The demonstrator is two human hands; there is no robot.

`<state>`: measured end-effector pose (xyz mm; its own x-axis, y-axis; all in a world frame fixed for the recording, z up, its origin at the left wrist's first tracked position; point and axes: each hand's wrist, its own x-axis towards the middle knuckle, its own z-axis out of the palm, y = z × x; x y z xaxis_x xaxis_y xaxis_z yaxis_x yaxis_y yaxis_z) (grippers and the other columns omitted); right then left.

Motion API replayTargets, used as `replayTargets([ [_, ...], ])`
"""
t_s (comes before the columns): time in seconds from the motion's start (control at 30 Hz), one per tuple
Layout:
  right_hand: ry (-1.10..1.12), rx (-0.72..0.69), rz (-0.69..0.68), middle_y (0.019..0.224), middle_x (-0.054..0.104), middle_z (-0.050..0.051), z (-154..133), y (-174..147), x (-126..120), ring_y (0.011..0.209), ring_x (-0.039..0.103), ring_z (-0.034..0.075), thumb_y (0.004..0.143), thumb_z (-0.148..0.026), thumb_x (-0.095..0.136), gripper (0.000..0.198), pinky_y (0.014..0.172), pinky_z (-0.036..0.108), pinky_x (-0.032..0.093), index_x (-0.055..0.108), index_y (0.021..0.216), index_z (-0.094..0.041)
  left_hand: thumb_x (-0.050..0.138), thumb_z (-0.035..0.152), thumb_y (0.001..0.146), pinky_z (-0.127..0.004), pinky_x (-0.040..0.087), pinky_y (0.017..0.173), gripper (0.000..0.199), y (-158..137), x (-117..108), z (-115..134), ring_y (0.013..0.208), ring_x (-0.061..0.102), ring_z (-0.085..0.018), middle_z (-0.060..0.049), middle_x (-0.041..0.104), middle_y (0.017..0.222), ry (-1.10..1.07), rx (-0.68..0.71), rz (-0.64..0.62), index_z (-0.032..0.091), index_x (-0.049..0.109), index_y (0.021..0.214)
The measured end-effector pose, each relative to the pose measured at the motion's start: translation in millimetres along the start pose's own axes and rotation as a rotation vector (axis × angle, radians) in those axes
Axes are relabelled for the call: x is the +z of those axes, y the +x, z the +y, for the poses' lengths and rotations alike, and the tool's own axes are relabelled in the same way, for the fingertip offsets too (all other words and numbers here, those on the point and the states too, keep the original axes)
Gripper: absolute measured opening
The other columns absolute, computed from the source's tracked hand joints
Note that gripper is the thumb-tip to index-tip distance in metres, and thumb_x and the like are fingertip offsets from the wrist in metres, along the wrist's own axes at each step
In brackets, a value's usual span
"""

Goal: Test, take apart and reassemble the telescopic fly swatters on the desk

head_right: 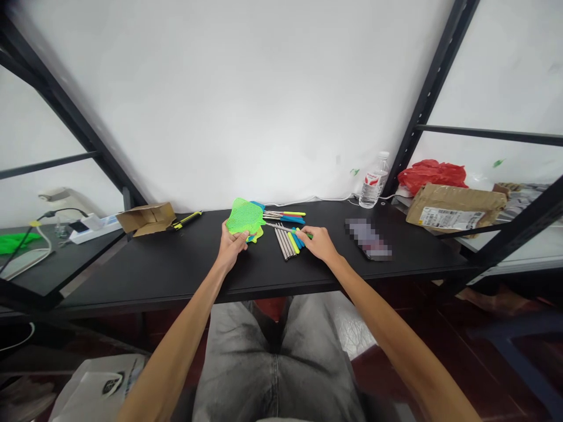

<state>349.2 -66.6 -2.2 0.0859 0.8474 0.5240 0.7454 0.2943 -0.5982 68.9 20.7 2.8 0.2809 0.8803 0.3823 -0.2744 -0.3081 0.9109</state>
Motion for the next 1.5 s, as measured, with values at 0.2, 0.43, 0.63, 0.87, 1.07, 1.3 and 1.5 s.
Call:
replayTargets([
  [0.2,-0.006,-0.004,-0.011,0.071,0.071,0.002,0,0,1,0.067,0.062,0.018,0.094,-0.053,0.05,0.044,0.065,0.028,0.04,0.073,0.078,-0.019,0.081,0.039,0.073,-0.017,0.04,0.047,0.085,1,2,0,0.079,0.07,-0.018,-0.005,0.068,0.099,0.013,0.017,-0.003,0.026,0.027,0.137],
  [0.43,-0.031,-0.016,-0.013,0.071,0.071,0.002,-4,0,2,0.064,0.061,0.017,0.095,-0.052,0.049,0.044,0.065,0.028,0.04,0.074,0.079,-0.019,0.079,0.038,0.074,-0.016,0.037,0.045,0.082,-1,5,3,0.081,0.072,-0.018,-0.007,0.069,0.103,0.02,0.019,-0.004,0.025,0.026,0.136],
  [0.63,-0.078,-0.038,0.037,0.074,0.072,0.004,-7,-2,4,0.065,0.061,0.019,0.095,-0.053,0.049,0.042,0.069,0.029,0.042,0.075,0.089,-0.021,0.08,0.035,0.074,-0.015,0.036,0.044,0.08,-1,7,4,0.078,0.072,-0.018,-0.007,0.07,0.102,0.019,0.017,0.019,0.025,0.028,0.134],
  [0.87,-0.079,-0.043,0.074,0.072,0.07,0.003,-10,-2,4,0.064,0.061,0.018,0.095,-0.053,0.05,0.04,0.068,0.029,0.043,0.074,0.09,-0.021,0.08,0.036,0.073,-0.017,0.037,0.045,0.081,-2,8,3,0.065,0.068,-0.015,-0.002,0.069,0.088,0.016,0.008,0.058,0.024,0.03,0.136],
  [1.07,0.006,-0.051,0.185,0.096,0.071,0.008,-12,1,4,0.077,0.064,0.02,0.096,-0.047,0.049,0.037,0.074,0.029,0.047,0.068,0.113,-0.02,0.079,0.033,0.07,-0.019,0.037,0.044,0.085,4,2,0,0.04,0.046,-0.006,0.008,0.059,0.064,-0.016,0.001,0.242,0.022,0.03,0.138],
  [1.3,-0.115,0.039,0.221,0.098,0.071,0.007,-3,2,8,0.079,0.063,0.02,0.098,-0.04,0.045,0.031,0.074,0.031,0.046,0.068,0.109,-0.022,0.077,0.027,0.067,-0.021,0.044,0.051,0.091,27,-24,-2,0.044,0.048,-0.007,0.01,0.054,0.062,0.078,-0.024,0.424,0.021,0.028,0.144],
  [1.5,-0.173,0.057,0.181,0.101,0.07,0.006,-2,2,10,0.081,0.063,0.019,0.099,-0.038,0.045,0.027,0.072,0.029,0.044,0.068,0.106,-0.024,0.075,0.024,0.068,-0.02,0.044,0.052,0.087,47,-24,-3,0.049,0.053,-0.009,0.006,0.059,0.067,0.127,-0.067,0.519,0.02,0.029,0.141],
])
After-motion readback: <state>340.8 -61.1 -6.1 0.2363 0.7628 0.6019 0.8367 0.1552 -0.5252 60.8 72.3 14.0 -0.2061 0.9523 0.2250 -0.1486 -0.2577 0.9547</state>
